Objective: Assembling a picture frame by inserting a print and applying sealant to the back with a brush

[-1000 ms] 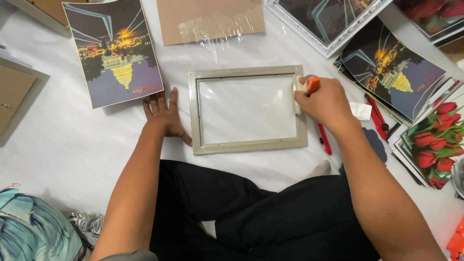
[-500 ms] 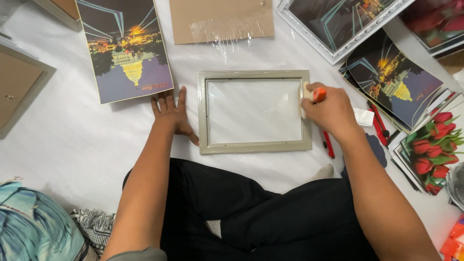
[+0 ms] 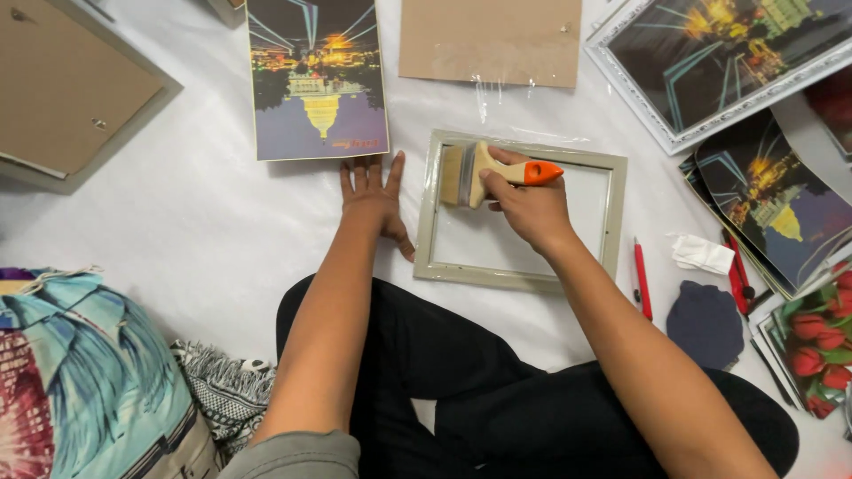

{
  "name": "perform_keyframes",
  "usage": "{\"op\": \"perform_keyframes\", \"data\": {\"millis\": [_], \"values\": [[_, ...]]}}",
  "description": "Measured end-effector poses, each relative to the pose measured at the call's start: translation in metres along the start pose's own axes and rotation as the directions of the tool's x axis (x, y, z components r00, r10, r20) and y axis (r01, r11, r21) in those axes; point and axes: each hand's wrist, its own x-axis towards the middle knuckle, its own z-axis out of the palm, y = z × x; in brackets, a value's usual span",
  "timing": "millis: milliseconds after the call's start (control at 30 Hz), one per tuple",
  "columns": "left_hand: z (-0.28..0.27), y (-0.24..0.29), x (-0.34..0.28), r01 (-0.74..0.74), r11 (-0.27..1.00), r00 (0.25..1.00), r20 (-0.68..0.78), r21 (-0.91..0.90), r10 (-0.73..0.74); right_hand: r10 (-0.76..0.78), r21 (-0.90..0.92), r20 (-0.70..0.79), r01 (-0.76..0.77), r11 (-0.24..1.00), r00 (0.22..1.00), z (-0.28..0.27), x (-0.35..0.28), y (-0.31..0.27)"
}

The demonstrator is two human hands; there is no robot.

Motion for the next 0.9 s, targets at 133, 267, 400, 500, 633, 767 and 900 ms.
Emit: {"op": "perform_keyframes", "data": {"millis": [133, 267, 400, 500, 633, 767, 900], "values": [[-0.004, 0.000, -0.009, 0.008, 1.000, 1.000, 0.006, -0.017, -0.008, 0.002, 0.008, 0.002, -0.002, 1.000, 1.000, 0.008, -0.011, 0.010], [-0.005, 0.000, -0.006, 0.007, 0.999, 1.000, 0.014, -0.036, -0.007, 0.090, -0.175, 0.116, -0.068, 0.982, 0.989, -0.005, -0.038, 0.007], [-0.019, 0.005, -0.026, 0.019, 0.999, 0.999, 0.035, -0.050, -0.017, -0.005, -0.076, 0.014, 0.006, 0.997, 1.000, -0.005, -0.030, 0.002], [-0.010, 0.003, -0.016, 0.016, 0.999, 1.000, 0.016, -0.037, -0.015, -0.054, -0.014, -0.030, 0.054, 0.998, 0.998, 0.003, -0.026, -0.004], [-0.007, 0.002, -0.010, 0.024, 0.999, 1.000, 0.021, -0.042, -0.023, 0.020, -0.106, 0.058, -0.014, 0.994, 0.998, 0.004, -0.048, 0.007], [-0.004, 0.000, -0.006, 0.022, 0.999, 1.000, -0.001, -0.044, -0.022, 0.090, -0.225, 0.110, -0.064, 0.972, 0.990, -0.001, -0.056, 0.015], [-0.006, 0.002, -0.009, 0.021, 0.998, 1.000, 0.004, -0.056, -0.021, -0.016, -0.063, -0.045, 0.013, 0.998, 0.999, 0.006, -0.046, -0.005]]}}
